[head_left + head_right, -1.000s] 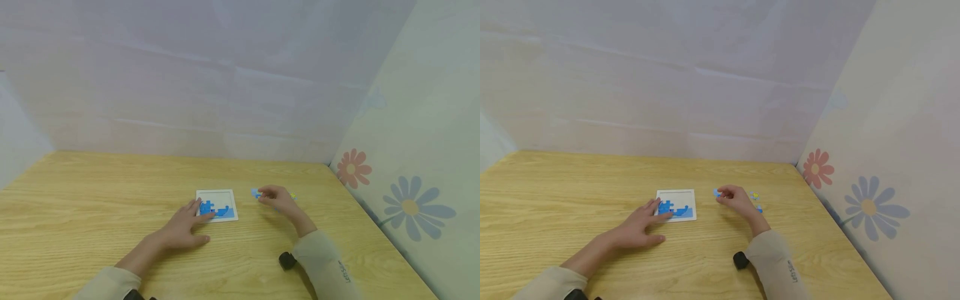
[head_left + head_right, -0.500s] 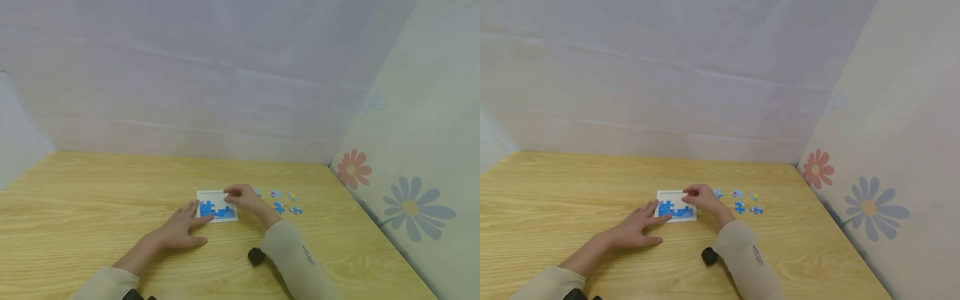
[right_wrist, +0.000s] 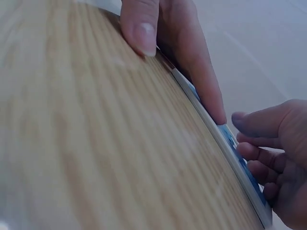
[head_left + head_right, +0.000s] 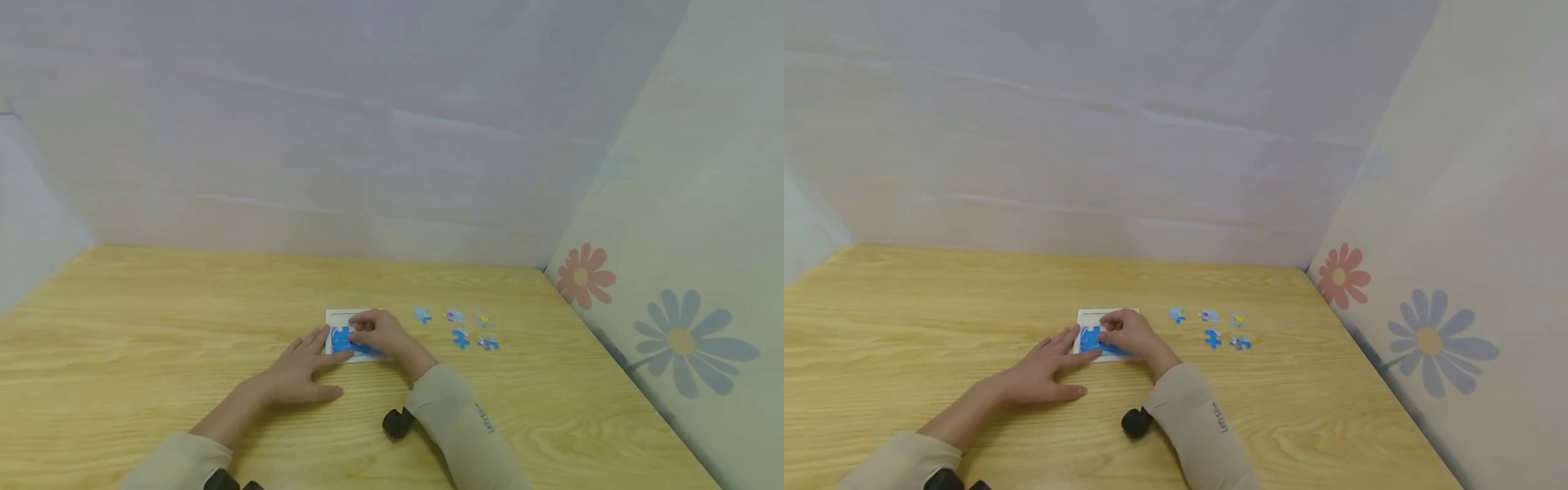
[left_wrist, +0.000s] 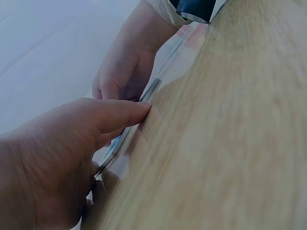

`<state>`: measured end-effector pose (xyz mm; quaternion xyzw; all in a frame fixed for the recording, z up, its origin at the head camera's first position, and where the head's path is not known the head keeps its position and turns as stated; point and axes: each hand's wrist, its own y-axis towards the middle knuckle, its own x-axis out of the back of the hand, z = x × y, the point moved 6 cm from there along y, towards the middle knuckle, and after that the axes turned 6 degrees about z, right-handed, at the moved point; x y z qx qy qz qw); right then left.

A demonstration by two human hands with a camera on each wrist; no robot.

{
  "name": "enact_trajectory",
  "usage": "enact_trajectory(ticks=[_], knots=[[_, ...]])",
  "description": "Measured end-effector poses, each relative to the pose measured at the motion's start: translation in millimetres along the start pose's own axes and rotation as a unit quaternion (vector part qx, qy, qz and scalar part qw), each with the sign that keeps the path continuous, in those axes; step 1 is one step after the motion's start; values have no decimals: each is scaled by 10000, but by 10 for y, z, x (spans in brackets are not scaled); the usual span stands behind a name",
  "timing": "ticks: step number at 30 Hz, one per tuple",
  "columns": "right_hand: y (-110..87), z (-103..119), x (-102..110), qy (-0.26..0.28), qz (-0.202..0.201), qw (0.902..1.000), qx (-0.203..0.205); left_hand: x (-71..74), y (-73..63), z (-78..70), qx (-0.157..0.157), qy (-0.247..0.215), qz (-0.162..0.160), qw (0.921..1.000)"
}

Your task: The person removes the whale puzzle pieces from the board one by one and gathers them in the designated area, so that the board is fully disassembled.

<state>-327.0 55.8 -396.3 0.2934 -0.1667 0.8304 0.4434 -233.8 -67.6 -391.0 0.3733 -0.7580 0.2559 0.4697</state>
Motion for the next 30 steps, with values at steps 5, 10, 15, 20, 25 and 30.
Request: enact_trajectory(ticks=[5,10,15,20,25,30], knots=[[-14,50,-31,-604,51,9981,119,16,2,-25,-34,-7,-7,10000],[-26,105,-47,-876,18,9959,226,23,2,-22,-33,16,-17,10000],[-41,124,-51,-851,-14,9962,187,12,6,-20,-39,-11,-20,10000],[-53,140,-68,-703,-46,9974,147,16,-3,-30,-40,-37,-10,10000],[-49,137,-63,-373,-125,9991,154,32,-11,-51,-23,-117,23,9999],[-32,125,-70,-188,-143,9995,230,34,-12,-55,-20,-96,22,9999]])
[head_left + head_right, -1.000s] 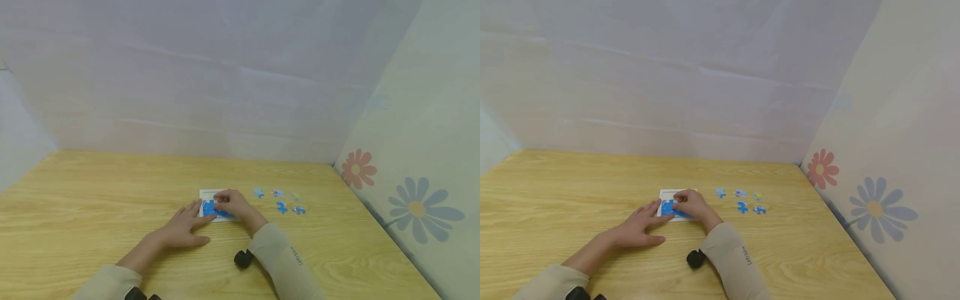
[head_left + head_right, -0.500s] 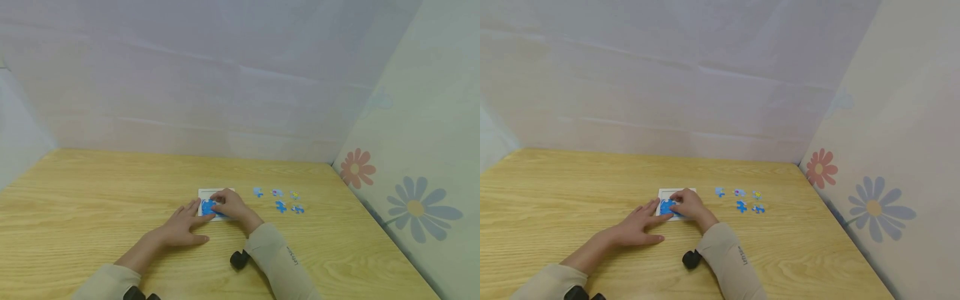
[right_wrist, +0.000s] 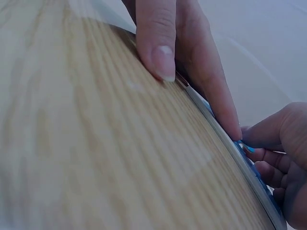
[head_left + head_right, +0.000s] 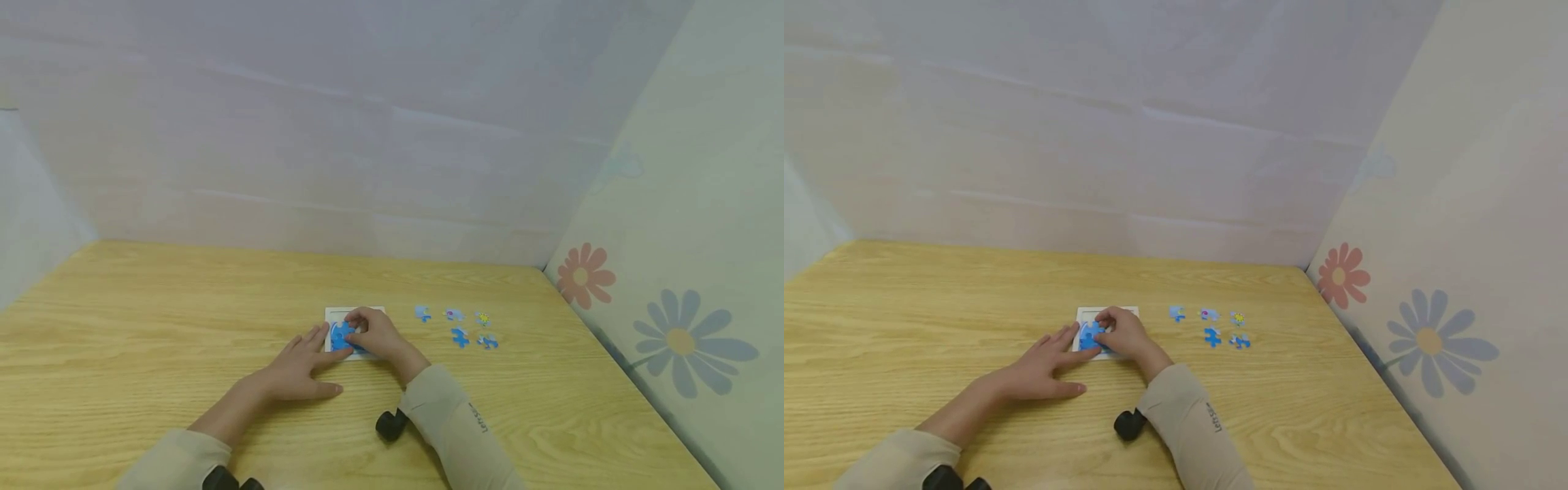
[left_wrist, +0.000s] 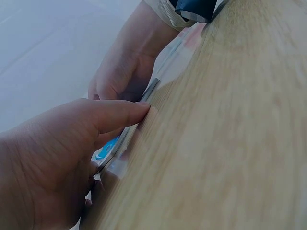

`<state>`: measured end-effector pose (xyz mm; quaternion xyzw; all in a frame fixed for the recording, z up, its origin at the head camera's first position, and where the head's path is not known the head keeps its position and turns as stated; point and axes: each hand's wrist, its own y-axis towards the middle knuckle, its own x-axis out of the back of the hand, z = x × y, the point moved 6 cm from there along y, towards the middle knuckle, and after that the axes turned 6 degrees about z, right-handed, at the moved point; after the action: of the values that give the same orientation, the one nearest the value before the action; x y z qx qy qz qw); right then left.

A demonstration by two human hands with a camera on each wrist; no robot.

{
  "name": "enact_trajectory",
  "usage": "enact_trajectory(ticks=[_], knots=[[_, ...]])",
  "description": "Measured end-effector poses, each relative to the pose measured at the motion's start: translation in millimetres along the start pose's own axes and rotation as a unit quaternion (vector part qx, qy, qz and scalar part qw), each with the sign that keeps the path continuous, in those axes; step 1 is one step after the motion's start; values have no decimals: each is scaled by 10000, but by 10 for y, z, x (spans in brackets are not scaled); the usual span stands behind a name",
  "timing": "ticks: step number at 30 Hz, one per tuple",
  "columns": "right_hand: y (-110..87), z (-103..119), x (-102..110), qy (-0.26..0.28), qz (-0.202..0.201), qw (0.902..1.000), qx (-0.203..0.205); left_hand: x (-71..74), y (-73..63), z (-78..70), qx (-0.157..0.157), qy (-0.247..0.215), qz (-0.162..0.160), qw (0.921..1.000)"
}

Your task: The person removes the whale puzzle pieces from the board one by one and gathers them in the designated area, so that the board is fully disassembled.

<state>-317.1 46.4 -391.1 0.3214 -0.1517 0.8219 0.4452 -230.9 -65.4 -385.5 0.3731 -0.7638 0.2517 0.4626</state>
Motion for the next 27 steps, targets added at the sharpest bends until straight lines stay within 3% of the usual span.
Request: enact_trajectory(ticks=[13,21,27], knots=[[6,38,-7,-236,93,9996,-103,11,-1,11,-1,67,-20,10000],[-9,82,20,-326,-63,9994,114,35,-15,7,-13,49,-22,10000],[1,32,48,-171,-154,9996,-167,40,-20,5,11,35,49,10000]])
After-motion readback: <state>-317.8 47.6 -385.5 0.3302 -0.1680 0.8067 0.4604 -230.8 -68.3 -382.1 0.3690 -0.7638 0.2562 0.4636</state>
